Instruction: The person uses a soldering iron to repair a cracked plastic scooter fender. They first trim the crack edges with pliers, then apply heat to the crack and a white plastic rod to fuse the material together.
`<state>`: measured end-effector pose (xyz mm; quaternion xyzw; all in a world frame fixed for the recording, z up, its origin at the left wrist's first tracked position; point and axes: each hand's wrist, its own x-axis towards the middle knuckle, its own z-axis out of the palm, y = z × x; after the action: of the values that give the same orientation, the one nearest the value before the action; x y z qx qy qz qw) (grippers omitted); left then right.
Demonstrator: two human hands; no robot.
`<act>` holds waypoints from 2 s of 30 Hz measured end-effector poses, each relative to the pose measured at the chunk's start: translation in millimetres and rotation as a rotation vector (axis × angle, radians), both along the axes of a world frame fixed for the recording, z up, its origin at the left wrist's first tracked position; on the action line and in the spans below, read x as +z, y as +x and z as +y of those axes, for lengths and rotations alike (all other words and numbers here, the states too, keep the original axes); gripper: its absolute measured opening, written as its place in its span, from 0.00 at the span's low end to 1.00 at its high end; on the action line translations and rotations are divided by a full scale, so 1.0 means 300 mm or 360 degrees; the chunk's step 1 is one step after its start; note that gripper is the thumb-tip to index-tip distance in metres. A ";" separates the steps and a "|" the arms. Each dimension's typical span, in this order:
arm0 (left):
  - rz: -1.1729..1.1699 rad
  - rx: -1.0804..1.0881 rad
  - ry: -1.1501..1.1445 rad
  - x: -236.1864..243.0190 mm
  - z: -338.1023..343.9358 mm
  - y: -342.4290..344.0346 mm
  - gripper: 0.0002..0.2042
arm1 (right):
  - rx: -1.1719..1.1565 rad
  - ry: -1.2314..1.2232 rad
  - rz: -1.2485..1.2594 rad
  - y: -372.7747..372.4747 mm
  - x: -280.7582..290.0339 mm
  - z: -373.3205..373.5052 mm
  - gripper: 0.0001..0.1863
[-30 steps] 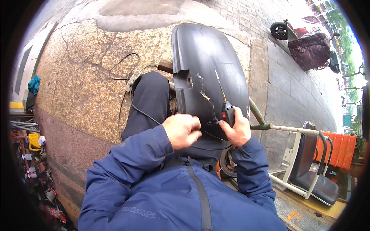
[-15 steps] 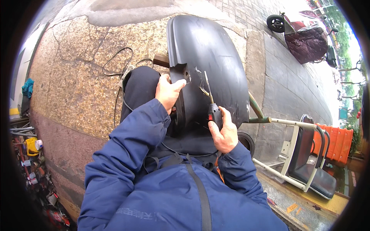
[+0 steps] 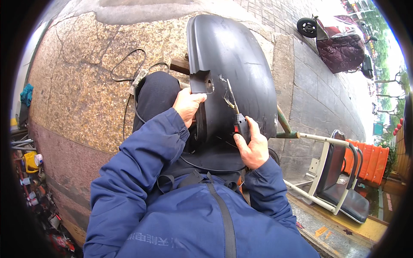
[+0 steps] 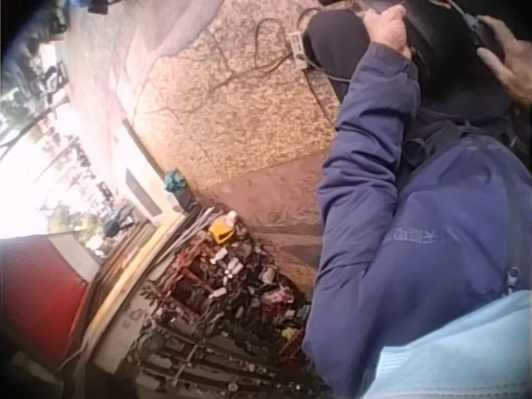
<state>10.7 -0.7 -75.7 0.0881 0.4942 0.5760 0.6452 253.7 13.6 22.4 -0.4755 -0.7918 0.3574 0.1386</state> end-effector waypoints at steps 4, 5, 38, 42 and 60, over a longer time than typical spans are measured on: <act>0.0054 0.0075 0.0005 -0.017 0.001 0.006 0.07 | 0.0006 -0.0074 0.0027 0.014 0.032 0.052 0.31; 0.0060 0.0114 0.0023 -0.019 0.002 0.008 0.08 | 0.0046 -0.0040 0.0015 0.016 0.037 0.063 0.31; 0.0619 0.0396 0.0108 -0.007 0.001 -0.024 0.20 | 0.0526 -0.0010 0.0013 -0.005 0.052 0.276 0.33; 0.0708 0.0428 0.0138 0.075 -0.007 -0.032 0.20 | 0.0501 0.0062 0.0087 -0.005 0.086 0.252 0.34; 0.0741 0.0055 0.0171 0.058 -0.020 -0.075 0.22 | 0.0349 0.0070 -0.0007 0.039 0.105 0.139 0.33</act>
<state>-11.8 -6.7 -58.3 0.2440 0.5998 0.5765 0.4983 265.4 55.4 53.9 -0.3836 -0.8471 0.3519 0.1073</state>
